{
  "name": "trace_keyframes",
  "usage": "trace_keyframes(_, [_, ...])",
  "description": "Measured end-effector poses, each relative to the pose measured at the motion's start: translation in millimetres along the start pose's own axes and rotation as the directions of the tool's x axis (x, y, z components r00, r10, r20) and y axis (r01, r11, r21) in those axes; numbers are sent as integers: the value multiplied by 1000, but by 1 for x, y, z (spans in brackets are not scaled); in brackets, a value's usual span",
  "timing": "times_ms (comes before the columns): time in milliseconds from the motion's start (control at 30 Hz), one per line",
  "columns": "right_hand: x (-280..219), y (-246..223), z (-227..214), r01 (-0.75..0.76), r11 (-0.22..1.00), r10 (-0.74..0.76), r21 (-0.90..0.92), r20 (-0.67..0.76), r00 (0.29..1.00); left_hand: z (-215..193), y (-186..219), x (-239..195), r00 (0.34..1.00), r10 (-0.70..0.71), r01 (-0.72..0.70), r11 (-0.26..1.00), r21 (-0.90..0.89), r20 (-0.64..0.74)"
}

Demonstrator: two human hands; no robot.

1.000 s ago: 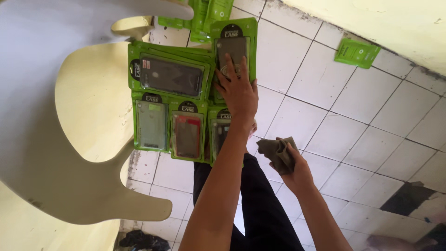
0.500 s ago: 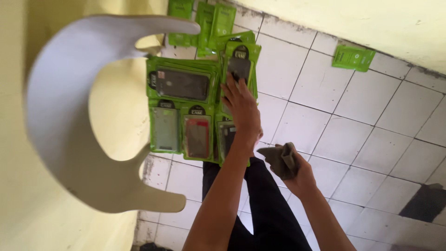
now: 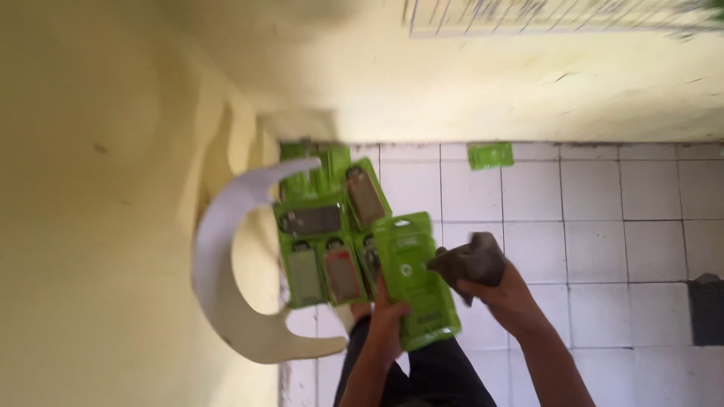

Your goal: The person wipes the plastic packaging of phone cases with a cloth. They pick up cases from a white chair, wipe them, and hang them on a wall grid. The person repeats this process for several cases.

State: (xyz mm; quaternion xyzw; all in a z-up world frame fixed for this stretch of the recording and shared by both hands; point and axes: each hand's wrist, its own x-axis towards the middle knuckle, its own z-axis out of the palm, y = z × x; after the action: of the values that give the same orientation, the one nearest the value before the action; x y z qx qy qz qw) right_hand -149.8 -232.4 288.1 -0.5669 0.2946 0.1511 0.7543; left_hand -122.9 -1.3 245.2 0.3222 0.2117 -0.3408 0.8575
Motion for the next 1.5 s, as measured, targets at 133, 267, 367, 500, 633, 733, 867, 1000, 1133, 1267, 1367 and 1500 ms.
trace_keyframes(133, [-39,-48,53,174,697,-399,-695,-175,900,22,24,-29,977,-86,72,994,78,196])
trace_keyframes(267, [-79,-84,103,317,416,-704,-852,-81,706,58,34,-48,924,-160,152,987,50,347])
trace_keyframes(367, [-111,-114,113,485,436,-815,-758,-103,571,92,34,-63,839,-211,270,962,-47,502])
trace_keyframes(500, [-140,-145,123,340,54,-883,-939,114,454,132,37,-80,844,-191,211,977,17,502])
trace_keyframes(633, [-169,-151,144,397,166,-791,-903,119,600,158,68,-73,867,-135,265,941,-212,480])
trace_keyframes(733, [-189,-138,153,370,271,-706,-889,78,704,163,84,-72,892,-138,215,967,-136,430])
trace_keyframes(867, [-195,-124,141,359,280,-700,-890,66,711,163,83,-68,891,-129,161,986,-38,435])
trace_keyframes(1000, [-191,-120,117,379,305,-743,-873,30,668,163,88,-56,986,-107,84,982,172,128])
trace_keyframes(1133, [-170,-140,81,268,758,-572,-595,-410,710,154,102,-59,977,-75,11,952,306,198])
trace_keyframes(1267, [-136,-148,96,591,456,-849,-666,-125,514,157,74,-70,960,-198,129,940,316,197])
trace_keyframes(1367, [-121,-138,127,510,209,-878,-834,69,473,149,63,-65,954,-148,120,985,121,262])
trace_keyframes(1500, [-145,-117,144,448,261,-759,-855,105,643,133,73,-50,937,16,-13,1000,-10,349])
